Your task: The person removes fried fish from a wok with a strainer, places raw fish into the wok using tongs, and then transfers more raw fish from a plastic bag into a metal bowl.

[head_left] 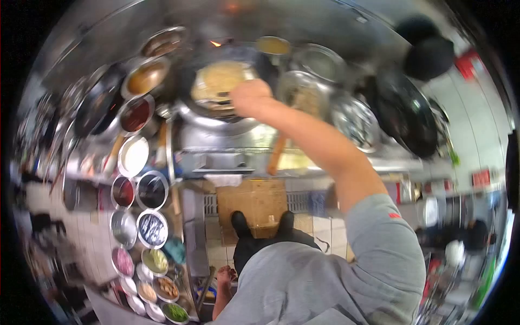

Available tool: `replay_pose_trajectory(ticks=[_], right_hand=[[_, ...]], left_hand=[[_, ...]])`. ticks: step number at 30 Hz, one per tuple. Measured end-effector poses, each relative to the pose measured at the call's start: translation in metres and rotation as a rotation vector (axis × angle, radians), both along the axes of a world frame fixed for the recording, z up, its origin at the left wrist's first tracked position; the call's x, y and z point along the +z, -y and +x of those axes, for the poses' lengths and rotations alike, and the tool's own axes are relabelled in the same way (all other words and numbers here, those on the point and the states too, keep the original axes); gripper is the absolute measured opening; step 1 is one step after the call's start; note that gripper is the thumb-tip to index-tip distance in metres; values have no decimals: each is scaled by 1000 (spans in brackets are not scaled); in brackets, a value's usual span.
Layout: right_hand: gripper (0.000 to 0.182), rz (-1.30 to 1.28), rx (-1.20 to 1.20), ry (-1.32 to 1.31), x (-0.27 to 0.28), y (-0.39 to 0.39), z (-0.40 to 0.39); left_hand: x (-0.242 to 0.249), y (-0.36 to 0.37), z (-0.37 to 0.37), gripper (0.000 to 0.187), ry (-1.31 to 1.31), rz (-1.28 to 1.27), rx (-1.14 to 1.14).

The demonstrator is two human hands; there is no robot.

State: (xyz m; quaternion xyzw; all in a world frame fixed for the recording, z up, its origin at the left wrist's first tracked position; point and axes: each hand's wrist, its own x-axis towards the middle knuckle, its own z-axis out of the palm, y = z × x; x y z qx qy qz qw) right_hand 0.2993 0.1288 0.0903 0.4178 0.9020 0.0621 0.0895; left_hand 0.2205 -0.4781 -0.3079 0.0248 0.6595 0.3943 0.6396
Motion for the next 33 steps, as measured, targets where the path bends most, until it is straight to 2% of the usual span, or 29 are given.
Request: replay_pose_trajectory(ticks=[4,5,6,7,8,10,12,15,18,21,24,26,30,33], right_hand=[[20,-8,-173,-147,37,6,122],[20,-21,-236,-126,62,19,164],[22,19,-279,-163,56,11,212],[24,136,-345,-316,39,4,269],[30,75,-512,-229,59,13,310],[35,55,-702,-142,46,7,413],[38,52,-823,-86,24,7,498],[38,7,-899,-80,-18,8,572],[34,-31,-891,-82,-67,-2,597],[31,-74,-849,-117,-94,-17,593],[29,-87,-835,-98,-116,-41,587],[29,-80,-804,-88,-124,-51,588],[29,-154,-801,-76,-116,-59,579],[29,-130,-758,-48,-132,-67,586]], left_hand=[[-30,-12,-4,21,-306,262,-467],[-30,-17,0,20,-344,306,-503],[-30,-21,5,19,-383,349,-538],[-27,-25,11,17,-395,376,-493],[-24,-29,18,16,-407,403,-448],[-12,-39,33,16,-271,264,-293],[5,-54,45,16,14,-60,-59],[26,-72,71,15,-62,-78,-98],[45,-85,92,15,-211,-157,-245],[68,-89,114,11,-332,16,-274],[81,-83,125,10,-324,-28,-167],[88,-76,129,10,-352,-77,-200],[90,-45,142,11,-303,-186,-96],[60,-4,139,14,-557,-30,-451]])
